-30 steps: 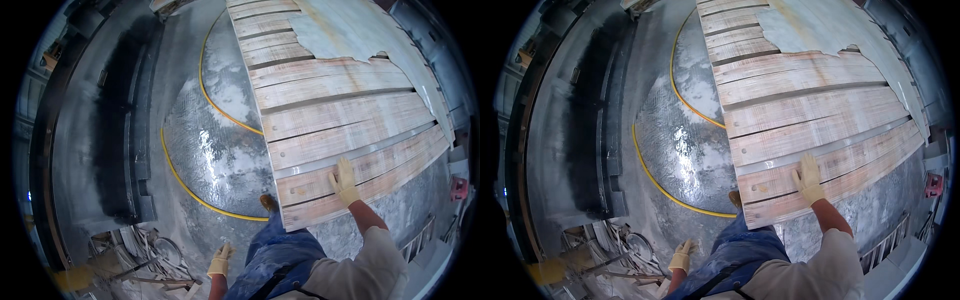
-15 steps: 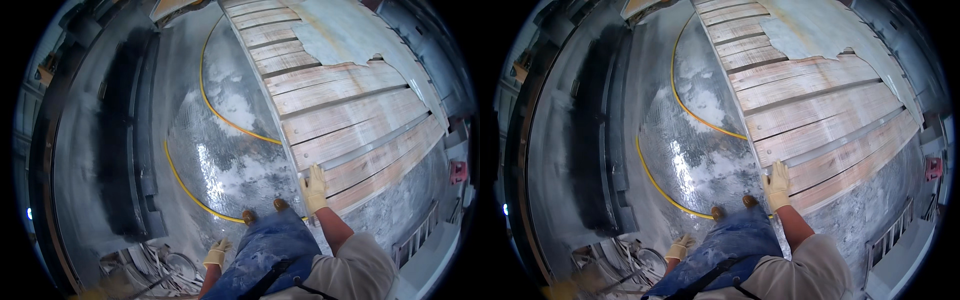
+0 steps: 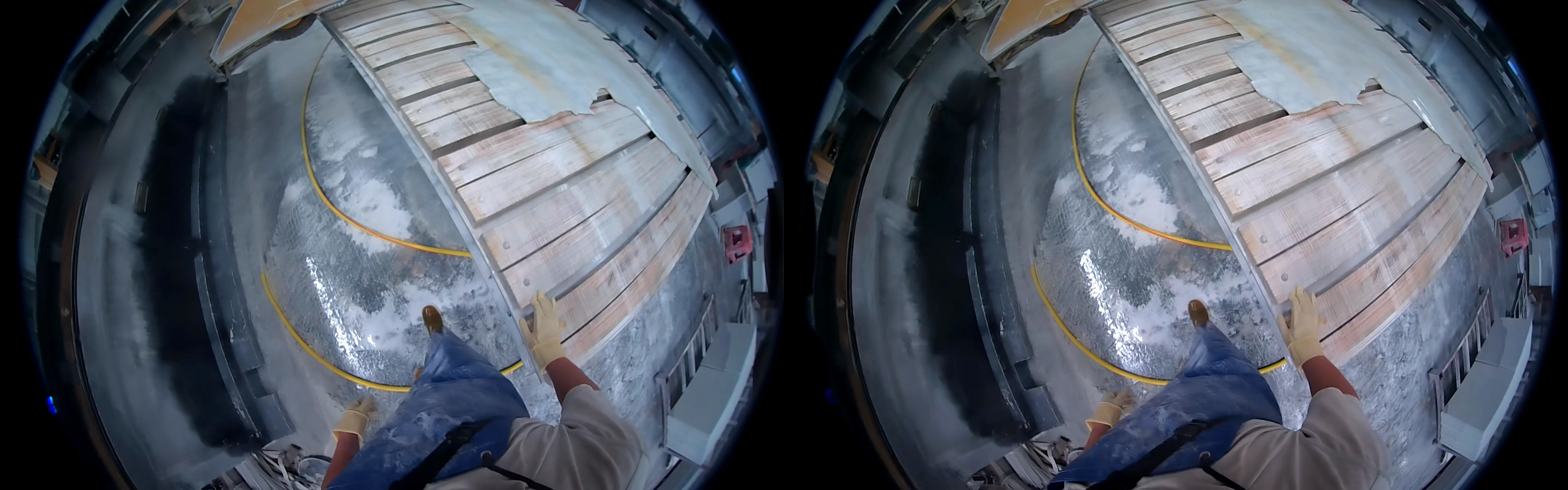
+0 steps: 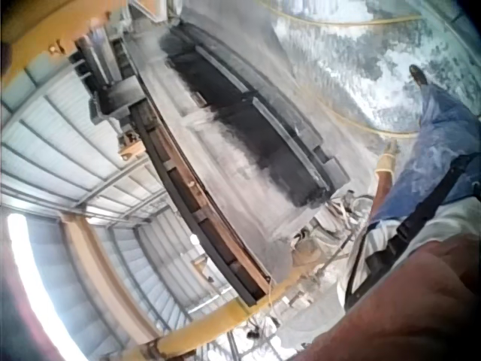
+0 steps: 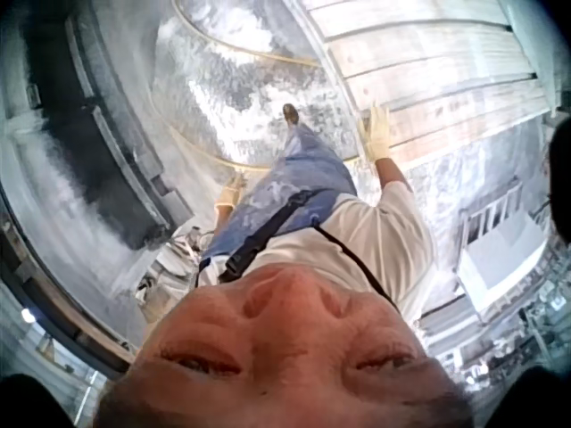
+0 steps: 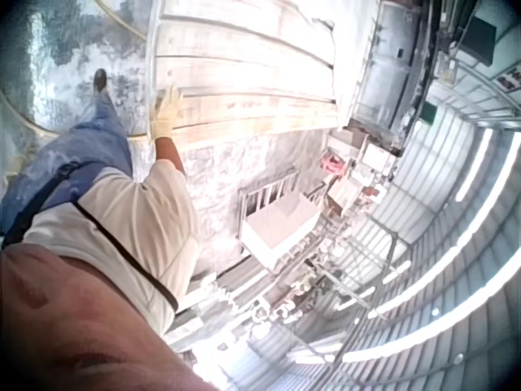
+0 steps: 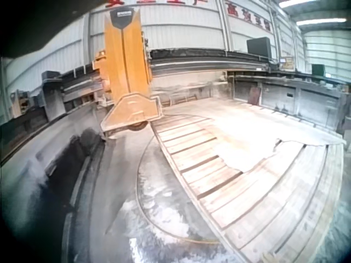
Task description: The person puts on gloves and walks through a workshop to a large marble slab resting on a wooden pallet. They lift the slab, peel off a protective plastic film, and carry the slab to a stack of other slabs. The person then returns to the pallet, removes another piece of film, and places it on the stack.
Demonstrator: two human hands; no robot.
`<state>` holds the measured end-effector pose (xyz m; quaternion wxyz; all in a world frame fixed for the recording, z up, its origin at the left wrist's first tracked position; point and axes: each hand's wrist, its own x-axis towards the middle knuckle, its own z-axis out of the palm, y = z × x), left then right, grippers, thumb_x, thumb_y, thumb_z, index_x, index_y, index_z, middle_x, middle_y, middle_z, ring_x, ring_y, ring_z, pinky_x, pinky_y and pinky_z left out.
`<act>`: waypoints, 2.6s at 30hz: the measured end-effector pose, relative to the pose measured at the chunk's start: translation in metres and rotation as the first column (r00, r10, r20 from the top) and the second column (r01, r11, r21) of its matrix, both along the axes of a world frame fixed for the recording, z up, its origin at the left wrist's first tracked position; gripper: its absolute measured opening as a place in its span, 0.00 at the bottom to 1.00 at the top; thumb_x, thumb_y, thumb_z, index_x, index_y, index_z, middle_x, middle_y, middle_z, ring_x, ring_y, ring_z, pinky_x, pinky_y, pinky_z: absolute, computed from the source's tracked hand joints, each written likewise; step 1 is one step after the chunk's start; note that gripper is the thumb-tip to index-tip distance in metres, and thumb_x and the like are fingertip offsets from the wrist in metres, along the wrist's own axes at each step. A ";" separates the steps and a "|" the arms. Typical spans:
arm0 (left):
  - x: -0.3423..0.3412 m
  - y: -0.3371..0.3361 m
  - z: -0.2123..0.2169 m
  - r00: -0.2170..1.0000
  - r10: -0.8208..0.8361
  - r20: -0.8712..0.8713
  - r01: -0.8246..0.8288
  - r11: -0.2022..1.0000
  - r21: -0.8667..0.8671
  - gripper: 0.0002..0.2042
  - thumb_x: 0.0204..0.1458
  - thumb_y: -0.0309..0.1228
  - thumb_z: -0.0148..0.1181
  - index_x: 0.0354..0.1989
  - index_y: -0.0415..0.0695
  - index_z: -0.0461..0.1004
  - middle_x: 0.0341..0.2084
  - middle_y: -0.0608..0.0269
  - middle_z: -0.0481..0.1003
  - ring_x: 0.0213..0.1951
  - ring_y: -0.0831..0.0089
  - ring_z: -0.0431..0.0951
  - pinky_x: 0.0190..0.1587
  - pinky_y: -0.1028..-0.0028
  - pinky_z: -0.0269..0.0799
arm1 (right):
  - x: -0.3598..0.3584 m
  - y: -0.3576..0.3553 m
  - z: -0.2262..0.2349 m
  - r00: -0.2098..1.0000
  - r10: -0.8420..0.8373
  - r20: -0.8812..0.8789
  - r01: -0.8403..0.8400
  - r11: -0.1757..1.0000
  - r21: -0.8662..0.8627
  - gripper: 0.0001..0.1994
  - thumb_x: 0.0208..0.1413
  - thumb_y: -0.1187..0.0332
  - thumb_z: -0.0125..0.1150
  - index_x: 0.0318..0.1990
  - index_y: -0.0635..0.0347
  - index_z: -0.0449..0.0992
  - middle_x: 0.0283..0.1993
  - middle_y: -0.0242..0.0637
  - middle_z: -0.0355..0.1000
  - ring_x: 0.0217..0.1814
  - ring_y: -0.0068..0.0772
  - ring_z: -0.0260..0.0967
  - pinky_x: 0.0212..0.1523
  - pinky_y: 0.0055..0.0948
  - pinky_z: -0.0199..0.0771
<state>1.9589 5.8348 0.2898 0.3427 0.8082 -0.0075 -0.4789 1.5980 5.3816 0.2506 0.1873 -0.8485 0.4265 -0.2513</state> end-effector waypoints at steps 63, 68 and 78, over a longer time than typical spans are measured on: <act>0.592 -0.758 0.237 0.989 -0.139 0.042 0.141 0.989 -0.037 0.31 0.63 0.48 0.63 0.60 0.30 0.70 0.48 0.46 0.81 0.48 0.62 0.83 0.55 0.66 0.77 | 0.481 -0.779 0.187 0.391 -0.496 -0.775 0.775 0.632 -0.014 0.55 0.33 0.60 0.83 0.69 0.72 0.56 0.67 0.52 0.61 0.69 0.53 0.62 0.61 0.43 0.69; 0.626 -0.793 0.221 0.979 -0.204 0.008 0.204 0.978 -0.031 0.30 0.63 0.46 0.63 0.60 0.29 0.71 0.47 0.47 0.82 0.47 0.63 0.84 0.53 0.67 0.78 | 0.456 -0.736 0.189 0.596 -0.394 -0.700 0.604 0.794 0.068 0.53 0.38 0.67 0.80 0.71 0.74 0.54 0.68 0.57 0.62 0.68 0.56 0.65 0.61 0.47 0.74; 0.699 -0.835 0.230 0.948 -0.316 -0.048 0.318 0.948 0.031 0.28 0.64 0.43 0.62 0.64 0.33 0.67 0.51 0.43 0.80 0.51 0.58 0.82 0.55 0.65 0.78 | 0.549 -0.625 0.262 0.664 -0.226 -0.713 0.557 0.786 0.269 0.34 0.50 0.68 0.68 0.64 0.74 0.62 0.60 0.58 0.68 0.60 0.56 0.71 0.59 0.50 0.76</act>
